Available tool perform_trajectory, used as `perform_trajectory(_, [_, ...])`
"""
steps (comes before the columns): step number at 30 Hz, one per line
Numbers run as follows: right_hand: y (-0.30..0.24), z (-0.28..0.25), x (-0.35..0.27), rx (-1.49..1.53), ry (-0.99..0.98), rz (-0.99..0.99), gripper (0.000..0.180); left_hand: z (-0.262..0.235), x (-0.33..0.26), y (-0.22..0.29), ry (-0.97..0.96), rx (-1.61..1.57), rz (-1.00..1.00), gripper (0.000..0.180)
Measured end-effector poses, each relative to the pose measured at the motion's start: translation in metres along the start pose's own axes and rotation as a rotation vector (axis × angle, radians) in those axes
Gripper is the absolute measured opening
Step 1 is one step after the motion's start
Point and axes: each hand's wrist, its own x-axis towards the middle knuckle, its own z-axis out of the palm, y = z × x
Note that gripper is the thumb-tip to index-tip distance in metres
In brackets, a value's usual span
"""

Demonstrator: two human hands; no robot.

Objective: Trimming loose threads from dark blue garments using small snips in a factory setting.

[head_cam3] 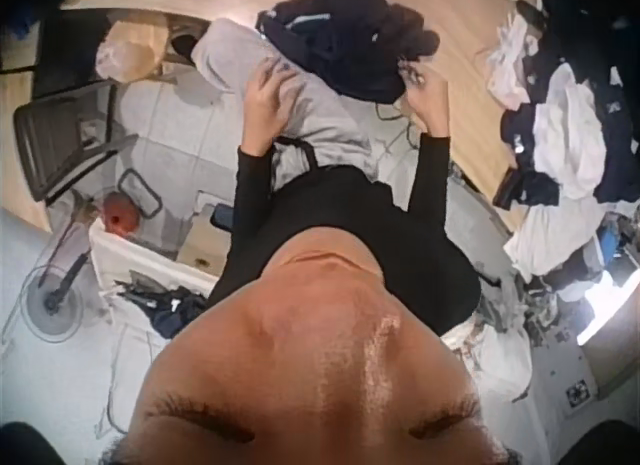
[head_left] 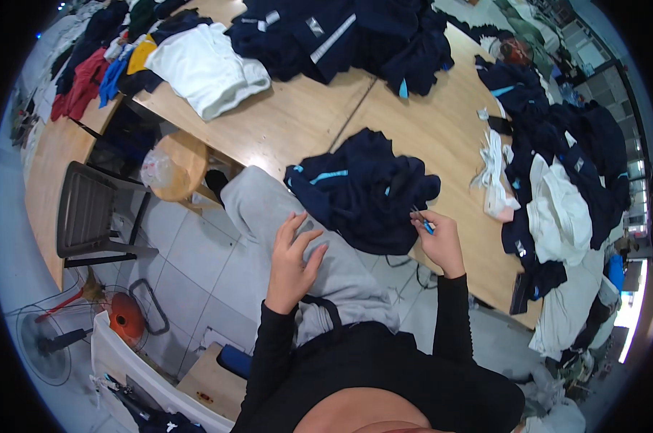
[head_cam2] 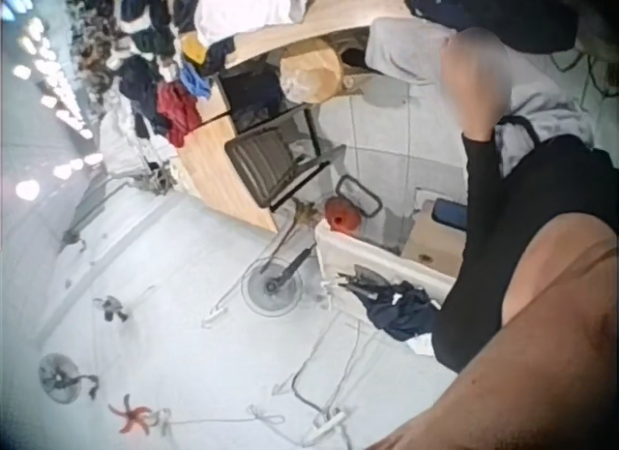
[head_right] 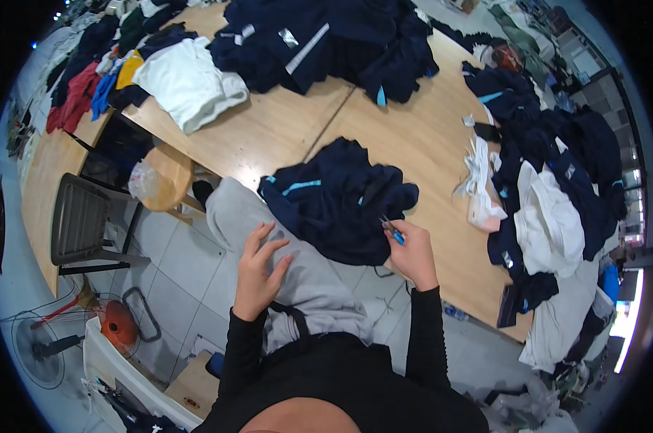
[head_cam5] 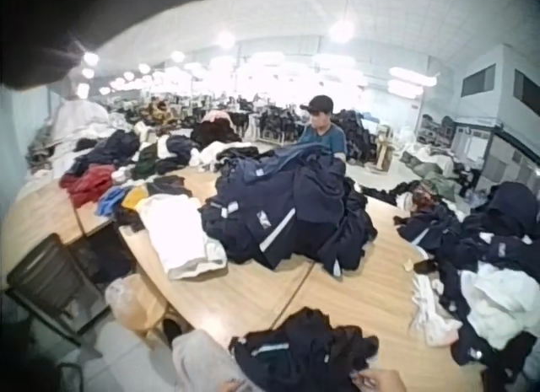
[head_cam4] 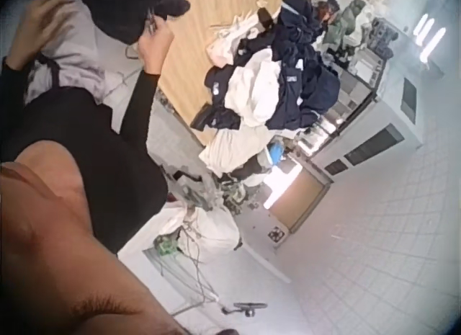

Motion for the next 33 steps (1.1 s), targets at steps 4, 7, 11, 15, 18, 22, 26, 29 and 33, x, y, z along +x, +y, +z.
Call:
perform_trajectory(4, [0.013, -0.018, -0.019, 0.062, 0.148, 0.091, 0.019, 0.001, -0.043, -0.007, 0.005, -0.092, -0.037, 0.026])
perform_trajectory(7, [0.006, -0.035, -0.016, 0.042, 0.253, 0.116, 0.023, -0.012, -0.051, -0.006, 0.029, -0.131, -0.051, 0.026])
perform_trajectory(11, [-0.008, -0.035, -0.007, 0.196, 0.332, 0.178, 0.026, -0.040, -0.041, 0.003, 0.068, -0.058, -0.041, 0.028])
perform_trajectory(15, [-0.023, -0.030, 0.019, 0.215, 0.342, 0.051, 0.026, -0.056, -0.035, 0.010, 0.168, -0.043, -0.041, 0.029])
perform_trajectory(18, [-0.023, -0.038, 0.046, 0.200, 0.373, 0.023, 0.023, -0.060, -0.041, 0.014, 0.188, -0.082, -0.079, 0.030])
perform_trajectory(22, [-0.034, -0.017, 0.065, 0.297, 0.321, -0.019, 0.015, -0.058, -0.059, 0.000, 0.094, -0.100, -0.088, 0.034])
perform_trajectory(26, [-0.057, 0.028, 0.061, 0.071, 0.249, -0.032, 0.031, -0.058, -0.078, -0.018, 0.088, -0.140, -0.168, 0.036])
perform_trajectory(29, [-0.070, 0.057, 0.059, -0.253, 0.133, -0.139, 0.053, -0.061, -0.068, -0.020, 0.039, -0.142, -0.139, 0.036])
perform_trajectory(33, [-0.055, 0.093, 0.068, -0.361, 0.050, 0.017, 0.034, -0.055, -0.038, -0.013, -0.029, -0.185, -0.091, 0.035])
